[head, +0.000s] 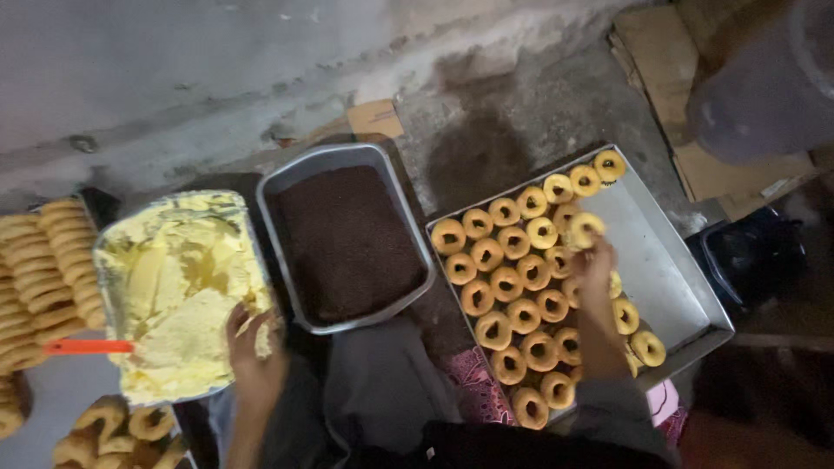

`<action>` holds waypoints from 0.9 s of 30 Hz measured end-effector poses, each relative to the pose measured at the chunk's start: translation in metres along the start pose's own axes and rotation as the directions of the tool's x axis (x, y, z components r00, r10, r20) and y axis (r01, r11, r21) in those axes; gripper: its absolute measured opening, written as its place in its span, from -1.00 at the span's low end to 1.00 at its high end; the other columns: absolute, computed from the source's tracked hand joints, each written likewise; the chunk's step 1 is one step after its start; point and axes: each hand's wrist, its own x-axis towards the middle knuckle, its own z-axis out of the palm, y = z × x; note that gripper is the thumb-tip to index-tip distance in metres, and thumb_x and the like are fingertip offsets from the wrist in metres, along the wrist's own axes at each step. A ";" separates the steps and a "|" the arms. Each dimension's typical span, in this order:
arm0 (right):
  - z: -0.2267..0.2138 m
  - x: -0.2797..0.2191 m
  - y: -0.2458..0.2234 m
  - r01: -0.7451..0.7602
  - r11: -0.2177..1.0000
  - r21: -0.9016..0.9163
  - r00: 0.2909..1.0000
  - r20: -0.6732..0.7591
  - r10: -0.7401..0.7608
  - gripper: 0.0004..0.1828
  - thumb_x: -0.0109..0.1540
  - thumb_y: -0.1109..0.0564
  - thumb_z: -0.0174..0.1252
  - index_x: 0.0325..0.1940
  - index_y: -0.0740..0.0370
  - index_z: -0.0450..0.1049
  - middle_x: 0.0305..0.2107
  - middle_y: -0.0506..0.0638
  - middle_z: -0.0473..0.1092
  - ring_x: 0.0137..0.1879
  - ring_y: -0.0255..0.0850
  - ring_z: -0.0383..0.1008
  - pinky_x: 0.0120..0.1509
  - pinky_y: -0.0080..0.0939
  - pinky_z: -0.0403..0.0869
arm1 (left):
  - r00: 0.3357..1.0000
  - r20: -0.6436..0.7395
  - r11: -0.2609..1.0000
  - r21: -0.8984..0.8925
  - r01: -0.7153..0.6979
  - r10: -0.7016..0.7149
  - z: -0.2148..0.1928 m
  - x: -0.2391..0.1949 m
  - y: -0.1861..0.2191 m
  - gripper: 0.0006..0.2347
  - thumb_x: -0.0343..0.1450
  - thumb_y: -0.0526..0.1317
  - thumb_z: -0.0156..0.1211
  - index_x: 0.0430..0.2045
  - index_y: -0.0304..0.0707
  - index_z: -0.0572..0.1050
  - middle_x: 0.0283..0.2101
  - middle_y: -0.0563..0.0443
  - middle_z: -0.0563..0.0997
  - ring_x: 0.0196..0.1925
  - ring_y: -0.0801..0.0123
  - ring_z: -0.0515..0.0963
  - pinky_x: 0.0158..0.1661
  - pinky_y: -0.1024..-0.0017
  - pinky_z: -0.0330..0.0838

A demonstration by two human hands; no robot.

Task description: The person repeatedly picks donuts from a tray, fills their centers with a yellow cream using their fingers, and places them into a tray of dark liquid before arranging them on a second tray. The process continues across multiple donuts in a repetitive sequence.

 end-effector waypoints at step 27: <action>0.038 0.047 -0.043 0.049 0.375 -0.926 0.914 -0.109 -0.390 -0.23 0.23 0.04 0.30 0.43 0.27 0.12 0.08 0.19 0.30 0.08 0.00 0.44 0.05 0.05 0.46 | 0.635 -0.546 0.671 0.167 0.722 -0.547 -0.143 -0.277 -0.127 -0.64 0.54 -0.25 0.24 0.16 -0.50 0.37 0.16 -0.43 0.24 0.12 -0.09 0.33 0.19 -0.04 0.33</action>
